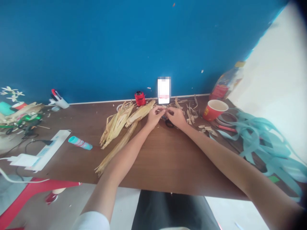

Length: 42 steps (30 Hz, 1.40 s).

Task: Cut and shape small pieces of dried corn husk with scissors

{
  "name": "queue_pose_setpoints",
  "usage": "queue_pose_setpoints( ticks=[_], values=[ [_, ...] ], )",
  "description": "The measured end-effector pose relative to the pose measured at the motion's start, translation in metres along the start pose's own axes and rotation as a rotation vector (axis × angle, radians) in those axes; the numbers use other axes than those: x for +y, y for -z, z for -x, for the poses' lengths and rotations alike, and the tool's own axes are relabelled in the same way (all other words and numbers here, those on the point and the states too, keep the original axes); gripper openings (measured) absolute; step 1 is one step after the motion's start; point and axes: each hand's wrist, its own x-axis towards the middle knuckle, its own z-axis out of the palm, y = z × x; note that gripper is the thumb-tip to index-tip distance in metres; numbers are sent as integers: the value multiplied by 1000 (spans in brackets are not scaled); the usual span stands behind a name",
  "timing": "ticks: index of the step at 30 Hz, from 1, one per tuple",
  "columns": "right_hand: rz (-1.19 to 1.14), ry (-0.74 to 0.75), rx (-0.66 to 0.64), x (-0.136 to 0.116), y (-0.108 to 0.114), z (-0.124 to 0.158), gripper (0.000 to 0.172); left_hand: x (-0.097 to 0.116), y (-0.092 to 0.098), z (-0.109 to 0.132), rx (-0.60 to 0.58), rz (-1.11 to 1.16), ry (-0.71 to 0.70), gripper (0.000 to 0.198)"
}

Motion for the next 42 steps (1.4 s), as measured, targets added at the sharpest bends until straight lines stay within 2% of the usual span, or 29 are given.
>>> queue_pose_setpoints(
  ticks=[4,11,16,22,28,33,38,42],
  values=[
    [34,11,-6,2,0,-1,20,-4,1,-1,11,-39,-18,20],
    [74,10,138,1,0,-1,15,-7,1,-1,42,-74,-20,17],
    [177,54,116,0,-1,0,15,-5,0,-2,-3,-154,-30,17],
    [278,121,155,3,-5,3,17,3,-5,2,4,-337,-92,18],
    [237,139,132,1,-5,4,19,6,-6,4,-17,-360,-101,21],
    [152,184,100,-1,-4,5,20,10,-4,5,60,-442,-126,19],
    [107,248,46,-4,-4,6,22,9,-1,5,108,-411,-81,16],
    [178,178,99,-5,-4,7,23,9,-2,6,88,-342,-104,18]
  ],
)
